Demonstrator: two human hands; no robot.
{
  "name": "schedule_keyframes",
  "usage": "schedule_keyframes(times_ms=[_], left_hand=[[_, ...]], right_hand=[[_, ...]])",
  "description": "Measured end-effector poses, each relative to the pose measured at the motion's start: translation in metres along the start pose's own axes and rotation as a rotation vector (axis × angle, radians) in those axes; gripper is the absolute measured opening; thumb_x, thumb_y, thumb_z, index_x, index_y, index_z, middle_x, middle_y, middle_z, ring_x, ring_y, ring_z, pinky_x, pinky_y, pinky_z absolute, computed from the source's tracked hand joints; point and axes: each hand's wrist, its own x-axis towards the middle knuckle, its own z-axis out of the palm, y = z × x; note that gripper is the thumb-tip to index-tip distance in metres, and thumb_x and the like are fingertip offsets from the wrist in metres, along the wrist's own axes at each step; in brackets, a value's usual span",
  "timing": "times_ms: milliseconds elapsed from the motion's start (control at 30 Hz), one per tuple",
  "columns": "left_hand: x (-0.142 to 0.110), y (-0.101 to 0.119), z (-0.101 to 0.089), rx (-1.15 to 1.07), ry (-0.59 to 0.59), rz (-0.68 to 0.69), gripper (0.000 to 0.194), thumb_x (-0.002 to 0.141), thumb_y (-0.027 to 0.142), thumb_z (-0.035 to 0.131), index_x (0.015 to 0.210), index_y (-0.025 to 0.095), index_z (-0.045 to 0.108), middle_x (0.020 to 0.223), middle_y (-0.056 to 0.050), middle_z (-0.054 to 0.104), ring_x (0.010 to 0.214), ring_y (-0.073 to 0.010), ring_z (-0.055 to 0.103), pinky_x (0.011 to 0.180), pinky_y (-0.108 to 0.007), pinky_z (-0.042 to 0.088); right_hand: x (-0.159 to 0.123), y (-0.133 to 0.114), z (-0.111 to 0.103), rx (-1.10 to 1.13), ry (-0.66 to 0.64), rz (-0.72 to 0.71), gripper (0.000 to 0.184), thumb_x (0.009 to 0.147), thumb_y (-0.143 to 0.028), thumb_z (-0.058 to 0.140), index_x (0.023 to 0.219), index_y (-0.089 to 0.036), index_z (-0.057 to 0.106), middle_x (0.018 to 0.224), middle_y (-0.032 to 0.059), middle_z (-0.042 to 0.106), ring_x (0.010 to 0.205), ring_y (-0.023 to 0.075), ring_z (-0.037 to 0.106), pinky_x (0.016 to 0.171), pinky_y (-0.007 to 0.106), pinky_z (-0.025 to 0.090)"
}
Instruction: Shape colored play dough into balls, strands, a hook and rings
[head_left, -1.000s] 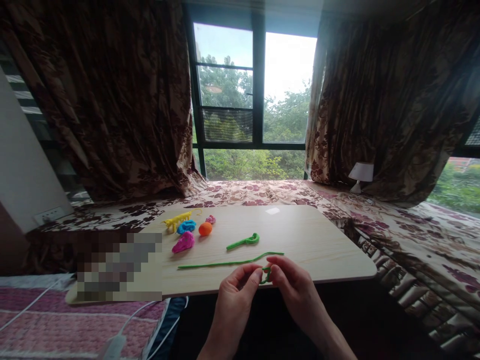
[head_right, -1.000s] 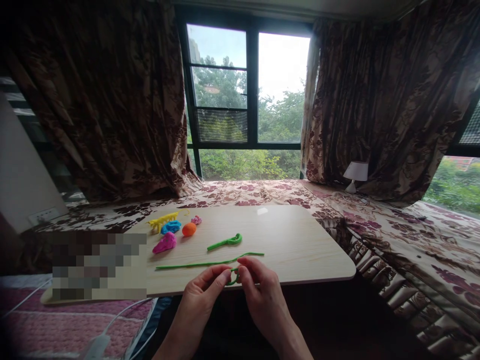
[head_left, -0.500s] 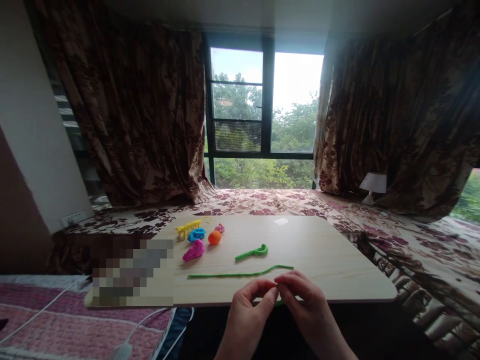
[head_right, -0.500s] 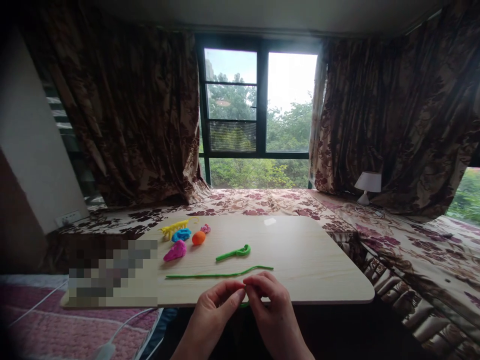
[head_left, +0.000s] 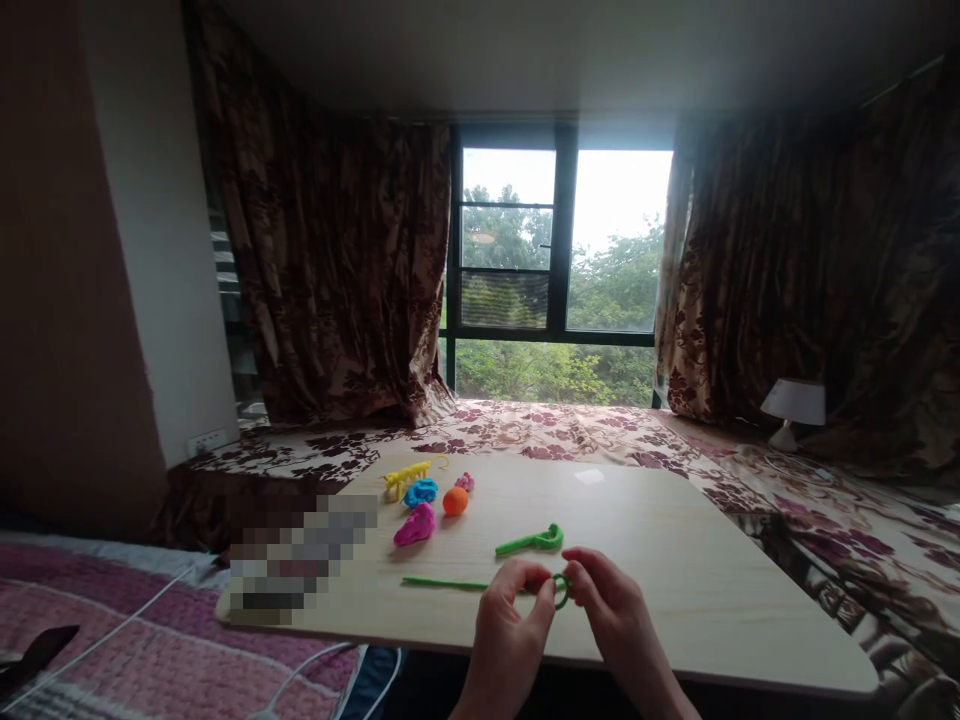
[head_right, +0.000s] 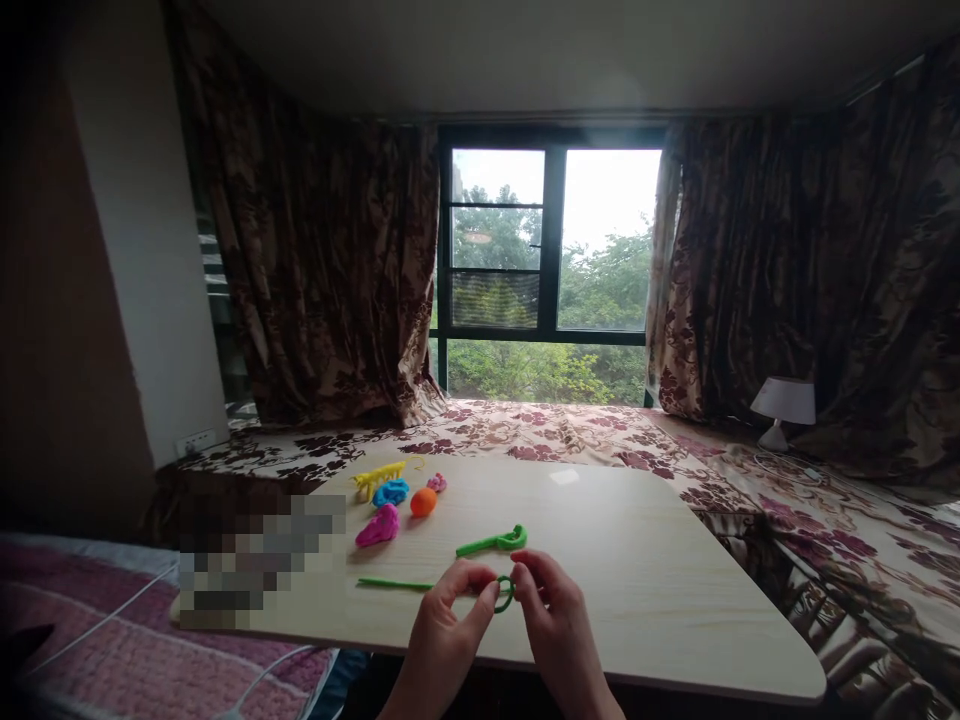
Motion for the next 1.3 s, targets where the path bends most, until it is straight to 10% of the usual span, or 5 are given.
schedule_keyframes(times_ms=[300,1300], left_hand=[[0.012,-0.034,-0.007,-0.038,0.008,-0.019,0.017,0.078,0.031,0.05,0.075,0.018,0.059,0.072,-0.001,0.06,0.071,-0.0149,0.057,0.066,-0.026,0.044],[0.011,-0.046,-0.002,-0.029,-0.135,-0.034,0.018,0.075,0.033,0.053,0.083,0.018,0.06,0.077,-0.001,0.064,0.073,-0.0154,0.059,0.068,-0.025,0.045]], right_hand=[[0.011,0.038,0.007,0.249,0.077,0.113,0.034,0.077,-0.045,0.052,0.088,-0.014,0.061,0.06,0.0004,0.054,0.051,0.0116,0.047,0.049,0.023,0.04],[0.006,0.033,0.007,0.082,-0.042,0.006,0.009,0.073,-0.021,0.057,0.08,-0.017,0.06,0.065,-0.0023,0.056,0.054,0.008,0.046,0.051,0.02,0.037]])
